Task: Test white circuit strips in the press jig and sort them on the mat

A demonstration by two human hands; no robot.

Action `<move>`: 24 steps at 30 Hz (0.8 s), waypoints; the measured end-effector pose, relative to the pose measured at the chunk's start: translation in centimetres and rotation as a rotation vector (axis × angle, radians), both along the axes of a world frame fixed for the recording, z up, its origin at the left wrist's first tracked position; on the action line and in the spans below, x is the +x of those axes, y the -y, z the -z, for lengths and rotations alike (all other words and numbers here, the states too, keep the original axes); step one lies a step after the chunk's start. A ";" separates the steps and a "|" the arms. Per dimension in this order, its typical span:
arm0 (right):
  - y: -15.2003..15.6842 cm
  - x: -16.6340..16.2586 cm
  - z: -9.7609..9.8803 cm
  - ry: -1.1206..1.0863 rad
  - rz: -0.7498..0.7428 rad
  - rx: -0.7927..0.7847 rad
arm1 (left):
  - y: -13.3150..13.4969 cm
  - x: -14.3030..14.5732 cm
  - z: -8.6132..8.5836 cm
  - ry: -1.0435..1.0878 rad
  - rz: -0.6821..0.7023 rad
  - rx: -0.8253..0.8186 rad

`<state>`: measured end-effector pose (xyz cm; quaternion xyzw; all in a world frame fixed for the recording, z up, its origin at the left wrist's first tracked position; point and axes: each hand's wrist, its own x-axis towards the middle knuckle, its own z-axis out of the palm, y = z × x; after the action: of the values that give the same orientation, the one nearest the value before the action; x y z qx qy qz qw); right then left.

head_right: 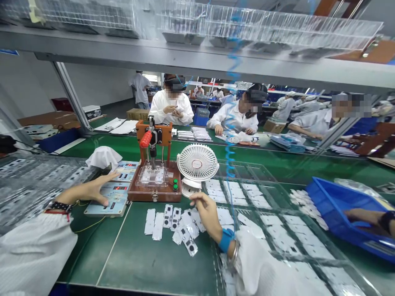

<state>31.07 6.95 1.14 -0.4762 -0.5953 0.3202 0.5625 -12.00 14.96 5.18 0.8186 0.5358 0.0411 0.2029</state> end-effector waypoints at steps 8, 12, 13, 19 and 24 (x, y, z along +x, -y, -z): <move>-0.4 -0.2 0.1 -0.105 -0.014 -0.120 | -0.8 -0.3 0.3 -0.069 -0.002 -0.077; -0.4 -0.2 0.2 -0.123 -0.014 -0.131 | -1.3 -0.1 0.5 -0.113 -0.020 -0.091; -0.5 -0.2 0.2 -0.128 -0.013 -0.137 | -1.3 0.0 0.4 -0.134 -0.026 -0.102; -0.6 -0.1 0.4 -0.124 -0.031 -0.155 | -0.9 2.0 -1.3 -0.303 -0.133 -0.181; -0.7 0.0 0.5 -0.151 -0.046 -0.181 | -0.3 2.4 -2.0 -0.288 -0.116 -0.174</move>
<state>31.04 7.64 0.60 -0.4857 -0.5307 0.4204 0.5528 -9.62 15.30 7.17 0.7633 0.6070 -0.1113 0.1914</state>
